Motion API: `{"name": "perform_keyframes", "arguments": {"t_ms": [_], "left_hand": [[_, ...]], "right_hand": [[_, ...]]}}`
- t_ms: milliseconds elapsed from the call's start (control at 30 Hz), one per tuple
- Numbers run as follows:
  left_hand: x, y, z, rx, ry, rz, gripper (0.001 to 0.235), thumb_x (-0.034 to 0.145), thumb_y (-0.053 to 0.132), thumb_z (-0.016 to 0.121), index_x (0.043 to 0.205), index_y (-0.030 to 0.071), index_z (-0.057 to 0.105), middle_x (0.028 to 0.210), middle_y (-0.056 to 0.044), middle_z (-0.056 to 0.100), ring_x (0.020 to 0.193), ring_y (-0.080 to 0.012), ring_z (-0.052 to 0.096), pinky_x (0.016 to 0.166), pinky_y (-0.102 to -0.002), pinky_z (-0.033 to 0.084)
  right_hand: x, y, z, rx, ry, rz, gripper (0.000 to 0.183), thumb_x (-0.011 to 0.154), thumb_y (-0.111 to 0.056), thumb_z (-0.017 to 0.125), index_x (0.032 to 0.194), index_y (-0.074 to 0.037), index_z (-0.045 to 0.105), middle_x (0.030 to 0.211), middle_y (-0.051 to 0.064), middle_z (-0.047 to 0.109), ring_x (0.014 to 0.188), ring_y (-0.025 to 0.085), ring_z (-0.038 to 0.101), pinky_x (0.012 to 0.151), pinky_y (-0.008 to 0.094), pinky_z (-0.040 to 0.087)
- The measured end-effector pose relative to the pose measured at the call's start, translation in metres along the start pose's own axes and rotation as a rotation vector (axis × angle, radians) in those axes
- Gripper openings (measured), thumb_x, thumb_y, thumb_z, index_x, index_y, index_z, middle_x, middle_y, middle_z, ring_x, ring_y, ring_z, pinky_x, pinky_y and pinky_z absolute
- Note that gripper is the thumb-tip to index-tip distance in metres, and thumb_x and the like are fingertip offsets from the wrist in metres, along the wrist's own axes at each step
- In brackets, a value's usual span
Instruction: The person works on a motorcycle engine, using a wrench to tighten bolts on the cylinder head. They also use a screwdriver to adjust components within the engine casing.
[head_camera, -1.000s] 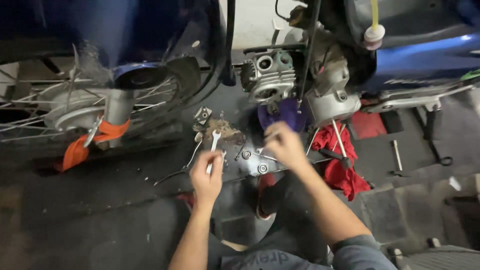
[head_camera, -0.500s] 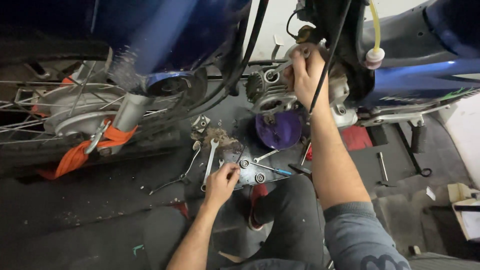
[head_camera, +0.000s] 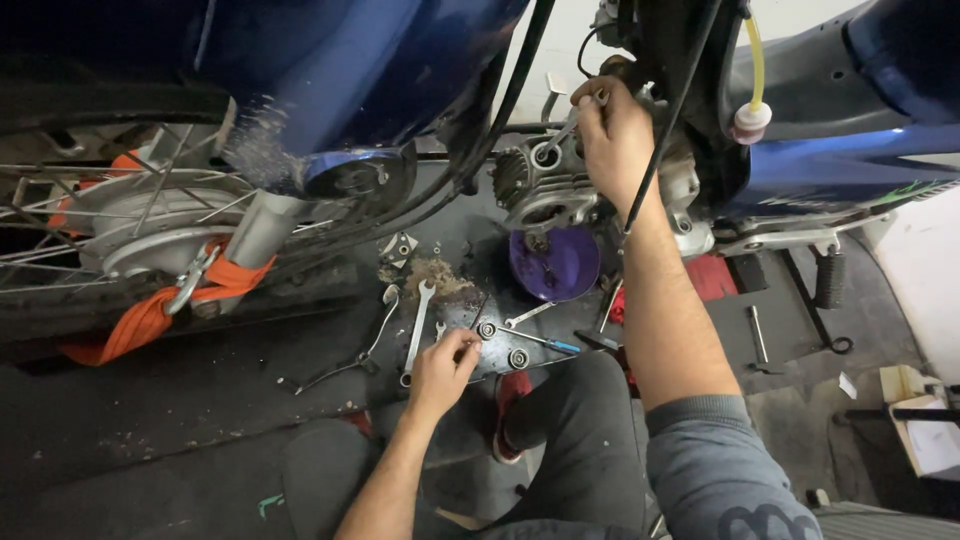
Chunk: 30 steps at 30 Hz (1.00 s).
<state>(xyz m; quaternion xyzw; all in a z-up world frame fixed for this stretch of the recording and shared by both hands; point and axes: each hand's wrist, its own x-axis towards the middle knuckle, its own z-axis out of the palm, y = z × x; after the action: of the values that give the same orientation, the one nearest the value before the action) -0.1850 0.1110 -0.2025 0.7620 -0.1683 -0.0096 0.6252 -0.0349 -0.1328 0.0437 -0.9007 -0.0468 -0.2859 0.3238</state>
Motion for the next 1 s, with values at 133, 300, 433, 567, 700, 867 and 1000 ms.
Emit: {"name": "perform_keyframes", "arguments": {"t_ms": [133, 300, 433, 567, 700, 867, 1000], "left_hand": [[0.001, 0.001, -0.001, 0.031, -0.023, -0.069, 0.016, 0.092, 0.025, 0.07, 0.102, 0.012, 0.073, 0.085, -0.01, 0.078, 0.075, -0.0273, 0.077, 0.064, -0.037, 0.056], [0.0, -0.001, -0.003, -0.018, -0.002, 0.049, 0.016, 0.094, 0.023, 0.069, 0.101, 0.008, 0.072, 0.091, -0.011, 0.077, 0.082, -0.0273, 0.077, 0.067, -0.036, 0.058], [0.001, -0.007, 0.0, -0.003, -0.014, -0.006, 0.018, 0.092, 0.023, 0.07, 0.102, 0.008, 0.072, 0.091, -0.011, 0.078, 0.082, -0.0269, 0.078, 0.069, -0.036, 0.058], [0.004, -0.005, -0.001, -0.023, -0.018, 0.007, 0.017, 0.095, 0.024, 0.069, 0.102, 0.008, 0.071, 0.093, -0.01, 0.078, 0.084, -0.0256, 0.078, 0.069, -0.036, 0.059], [0.003, -0.006, -0.001, -0.009, -0.02, -0.021, 0.017, 0.094, 0.024, 0.07, 0.103, 0.01, 0.071, 0.091, -0.009, 0.078, 0.083, -0.0247, 0.078, 0.068, -0.035, 0.059], [0.004, -0.005, -0.005, 0.006, 0.009, 0.007, 0.017, 0.092, 0.024, 0.071, 0.104, 0.011, 0.071, 0.092, -0.009, 0.079, 0.085, -0.0246, 0.078, 0.067, -0.035, 0.058], [0.005, -0.009, -0.004, 0.008, -0.027, -0.024, 0.017, 0.093, 0.025, 0.071, 0.103, 0.011, 0.071, 0.091, -0.009, 0.078, 0.082, -0.0247, 0.078, 0.066, -0.035, 0.058]], "right_hand": [[0.006, 0.0, 0.001, -0.062, 0.005, -0.088, 0.012, 0.107, -0.011, 0.059, 0.11, -0.001, 0.065, 0.076, 0.006, 0.063, 0.066, 0.012, 0.058, 0.06, 0.03, 0.047], [0.006, 0.001, -0.009, -0.084, -0.087, -0.071, 0.012, 0.108, -0.011, 0.059, 0.111, -0.001, 0.065, 0.079, 0.008, 0.063, 0.068, 0.015, 0.058, 0.062, 0.032, 0.046], [0.001, 0.033, 0.002, -0.013, 0.009, -0.2, 0.009, 0.11, -0.007, 0.056, 0.112, -0.001, 0.063, 0.089, 0.01, 0.064, 0.077, 0.016, 0.059, 0.07, 0.033, 0.05], [-0.003, 0.011, 0.016, 0.39, 0.045, 0.013, 0.01, 0.11, -0.008, 0.05, 0.113, -0.005, 0.06, 0.09, 0.006, 0.064, 0.062, 0.012, 0.051, 0.055, 0.03, 0.04], [0.0, 0.012, 0.02, 0.774, -0.073, 0.212, 0.01, 0.112, -0.01, 0.044, 0.114, -0.008, 0.054, 0.082, 0.003, 0.056, 0.05, 0.007, 0.037, 0.043, 0.025, 0.029], [-0.003, 0.013, 0.022, 0.812, -0.109, 0.197, 0.009, 0.113, -0.014, 0.046, 0.115, -0.009, 0.053, 0.078, 0.002, 0.047, 0.053, 0.007, 0.033, 0.046, 0.027, 0.03], [-0.012, 0.027, 0.03, 0.874, -0.041, 0.13, 0.029, 0.115, -0.038, 0.044, 0.117, -0.01, 0.052, 0.079, 0.002, 0.045, 0.056, 0.008, 0.033, 0.049, 0.028, 0.03]]}}
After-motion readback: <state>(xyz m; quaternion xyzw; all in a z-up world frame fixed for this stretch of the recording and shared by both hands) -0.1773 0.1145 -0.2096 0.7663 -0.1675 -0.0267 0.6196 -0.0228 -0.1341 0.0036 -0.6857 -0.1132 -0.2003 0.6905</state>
